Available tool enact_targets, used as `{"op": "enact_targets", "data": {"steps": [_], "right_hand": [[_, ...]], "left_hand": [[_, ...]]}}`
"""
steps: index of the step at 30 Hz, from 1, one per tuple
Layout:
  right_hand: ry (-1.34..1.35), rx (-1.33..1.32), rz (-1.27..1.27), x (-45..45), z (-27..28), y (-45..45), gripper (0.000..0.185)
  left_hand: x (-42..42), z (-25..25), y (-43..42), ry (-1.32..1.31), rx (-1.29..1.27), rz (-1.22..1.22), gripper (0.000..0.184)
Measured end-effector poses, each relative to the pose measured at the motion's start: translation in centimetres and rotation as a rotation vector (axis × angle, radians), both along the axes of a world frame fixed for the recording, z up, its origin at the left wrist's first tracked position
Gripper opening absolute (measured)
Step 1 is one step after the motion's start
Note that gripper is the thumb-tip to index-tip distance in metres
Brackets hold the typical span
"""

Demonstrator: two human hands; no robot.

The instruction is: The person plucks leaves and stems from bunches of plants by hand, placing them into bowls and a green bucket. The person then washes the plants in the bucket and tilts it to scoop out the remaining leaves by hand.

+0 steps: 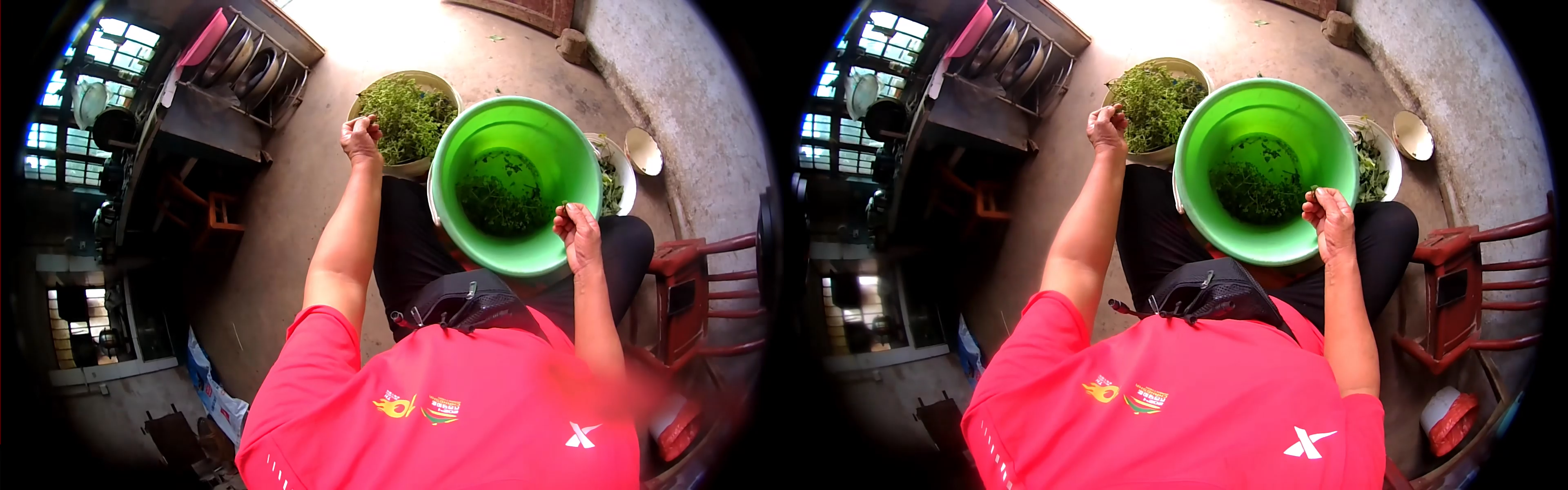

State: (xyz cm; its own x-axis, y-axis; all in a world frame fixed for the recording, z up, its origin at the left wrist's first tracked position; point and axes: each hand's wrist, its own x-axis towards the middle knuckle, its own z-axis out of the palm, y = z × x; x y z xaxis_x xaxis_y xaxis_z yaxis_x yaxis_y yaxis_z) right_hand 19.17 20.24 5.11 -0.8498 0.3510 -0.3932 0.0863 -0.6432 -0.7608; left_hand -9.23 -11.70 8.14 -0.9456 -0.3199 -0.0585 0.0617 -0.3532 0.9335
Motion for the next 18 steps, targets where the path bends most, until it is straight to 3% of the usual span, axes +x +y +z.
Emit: {"op": "enact_targets", "data": {"steps": [3, 8, 11, 18], "right_hand": [[-0.017, 0.008, -0.007, 0.05, 0.31, -0.11, 0.01], [-0.017, -0.003, -0.001, 0.01, 0.29, -0.14, 0.01], [-0.014, -0.002, 0.002, 0.01, -0.03, -0.05, 0.01], [-0.011, -0.004, 0.002, 0.01, 0.07, -0.06, 0.01]], "left_hand": [[-0.34, -0.08, -0.31, -0.027, 0.137, -0.059, 0.015], [-0.23, -0.4, -0.31, -0.03, 0.105, -0.092, 0.016], [0.04, 0.01, -0.38, -0.043, -0.115, -0.118, 0.016], [-0.49, 0.35, -0.55, -0.086, -0.328, -0.099, 0.016]]}}
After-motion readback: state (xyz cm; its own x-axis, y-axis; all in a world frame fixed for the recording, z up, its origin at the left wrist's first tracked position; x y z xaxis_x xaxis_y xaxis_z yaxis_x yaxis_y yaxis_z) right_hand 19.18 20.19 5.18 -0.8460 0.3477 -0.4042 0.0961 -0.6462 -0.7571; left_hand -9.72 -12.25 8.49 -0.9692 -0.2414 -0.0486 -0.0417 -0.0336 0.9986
